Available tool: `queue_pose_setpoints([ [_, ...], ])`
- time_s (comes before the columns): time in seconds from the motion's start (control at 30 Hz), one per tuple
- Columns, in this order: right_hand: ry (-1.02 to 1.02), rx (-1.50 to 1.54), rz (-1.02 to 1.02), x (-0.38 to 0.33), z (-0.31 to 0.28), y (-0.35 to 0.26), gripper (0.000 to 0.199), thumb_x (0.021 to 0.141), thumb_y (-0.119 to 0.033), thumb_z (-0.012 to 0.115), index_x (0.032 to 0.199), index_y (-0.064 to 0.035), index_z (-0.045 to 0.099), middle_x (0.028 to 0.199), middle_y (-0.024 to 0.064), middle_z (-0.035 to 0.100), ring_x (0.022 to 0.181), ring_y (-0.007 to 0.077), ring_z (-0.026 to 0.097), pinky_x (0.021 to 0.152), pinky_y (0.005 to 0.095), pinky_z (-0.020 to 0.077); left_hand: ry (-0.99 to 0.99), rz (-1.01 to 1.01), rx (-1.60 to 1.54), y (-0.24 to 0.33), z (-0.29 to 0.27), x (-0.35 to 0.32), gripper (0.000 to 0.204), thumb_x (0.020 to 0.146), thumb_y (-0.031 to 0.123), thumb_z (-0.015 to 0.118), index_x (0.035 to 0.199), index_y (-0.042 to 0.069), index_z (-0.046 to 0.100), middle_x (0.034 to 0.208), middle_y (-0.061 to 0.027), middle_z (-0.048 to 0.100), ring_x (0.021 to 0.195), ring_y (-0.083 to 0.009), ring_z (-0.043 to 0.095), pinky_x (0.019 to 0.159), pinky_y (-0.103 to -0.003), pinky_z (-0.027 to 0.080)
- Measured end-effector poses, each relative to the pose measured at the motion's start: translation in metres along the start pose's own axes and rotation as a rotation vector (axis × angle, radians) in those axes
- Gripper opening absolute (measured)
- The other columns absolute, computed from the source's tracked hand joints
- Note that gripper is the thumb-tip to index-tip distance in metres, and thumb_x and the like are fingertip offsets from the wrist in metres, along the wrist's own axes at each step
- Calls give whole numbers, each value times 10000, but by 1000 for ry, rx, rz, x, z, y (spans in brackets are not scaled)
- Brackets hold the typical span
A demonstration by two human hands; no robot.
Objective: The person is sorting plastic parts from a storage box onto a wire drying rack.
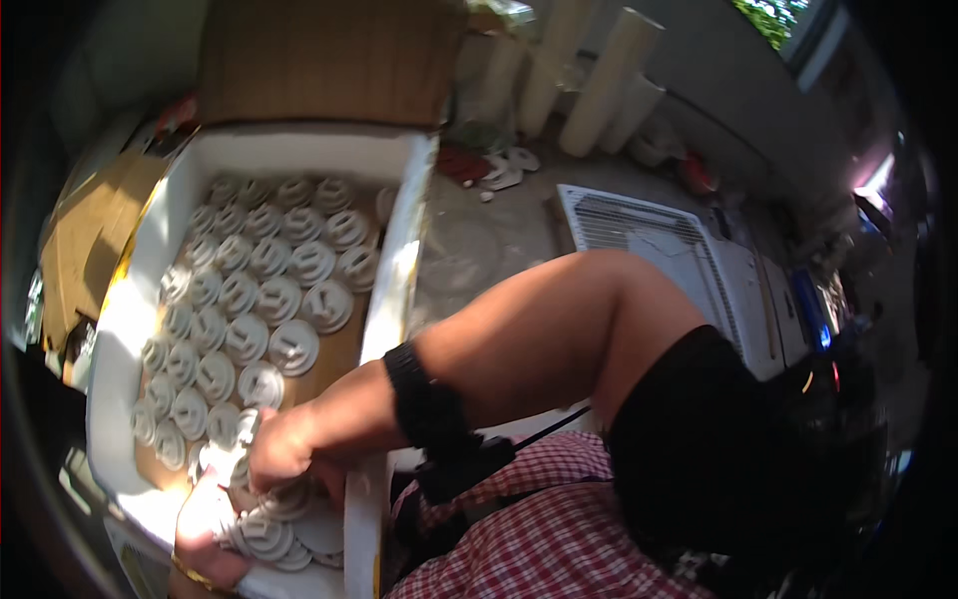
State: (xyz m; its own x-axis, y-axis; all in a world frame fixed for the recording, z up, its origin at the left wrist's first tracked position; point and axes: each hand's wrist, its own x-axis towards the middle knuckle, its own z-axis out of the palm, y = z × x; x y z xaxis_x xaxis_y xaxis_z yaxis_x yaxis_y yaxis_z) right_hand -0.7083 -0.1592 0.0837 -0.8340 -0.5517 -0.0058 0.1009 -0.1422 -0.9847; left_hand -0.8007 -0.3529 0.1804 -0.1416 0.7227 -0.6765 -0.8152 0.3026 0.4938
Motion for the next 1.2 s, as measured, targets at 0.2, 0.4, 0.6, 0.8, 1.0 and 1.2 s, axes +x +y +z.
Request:
queue_pose_setpoints([
  [0.2, 646, 618, 8, -62, 3, -35, 562, 648, -336, 799, 1133, -98, 641, 1069, 72, 694, 993, 255, 612, 1017, 348, 391, -465, -173, 333, 20, 174, 122, 482, 1039, 327, 342, 1389, 3, 414, 1320, -124, 554, 1157, -266, 574, 1007, -415, 457],
  [0.4, 764, 489, -66, -97, 15, -36, 523, 660, -317, 781, 1114, -94, 647, 1049, 82, 694, 977, 260, 619, 987, 350, 405, -472, -203, 428, -3, 210, 132, 474, 1039, 326, 344, 1383, 10, 422, 1316, -119, 558, 1158, -262, 574, 1010, -412, 456],
  [0.6, 828, 345, -32, -107, 31, -37, 484, 672, -297, 764, 1094, -90, 653, 1030, 93, 694, 962, 265, 625, 957, 351, 420, -474, -181, 419, -14, 209, 132, 466, 1039, 324, 345, 1378, 16, 430, 1313, -114, 562, 1159, -259, 574, 1012, -408, 454],
  [0.8, 888, 204, 24, -109, 43, -40, 445, 684, -278, 747, 1075, -87, 658, 1011, 103, 694, 946, 269, 631, 927, 353, 435, -480, -162, 393, -22, 202, 132, 458, 1039, 323, 346, 1373, 23, 439, 1309, -108, 566, 1160, -255, 574, 1014, -404, 453],
  [1.0, 930, 68, 89, -113, 51, -42, 407, 695, -258, 730, 1056, -83, 664, 991, 113, 694, 931, 274, 638, 897, 355, 450, -474, -139, 357, -31, 197, 136, 450, 1039, 322, 348, 1367, 29, 447, 1305, -103, 570, 1162, -252, 574, 1017, -401, 451],
  [1.2, 971, -68, 145, -119, 59, -44, 369, 707, -239, 713, 1037, -79, 670, 972, 123, 694, 915, 279, 644, 867, 357, 464, -465, -115, 332, -41, 196, 140, 443, 1040, 320, 349, 1362, 35, 455, 1302, -98, 574, 1163, -248, 574, 1019, -397, 450],
])
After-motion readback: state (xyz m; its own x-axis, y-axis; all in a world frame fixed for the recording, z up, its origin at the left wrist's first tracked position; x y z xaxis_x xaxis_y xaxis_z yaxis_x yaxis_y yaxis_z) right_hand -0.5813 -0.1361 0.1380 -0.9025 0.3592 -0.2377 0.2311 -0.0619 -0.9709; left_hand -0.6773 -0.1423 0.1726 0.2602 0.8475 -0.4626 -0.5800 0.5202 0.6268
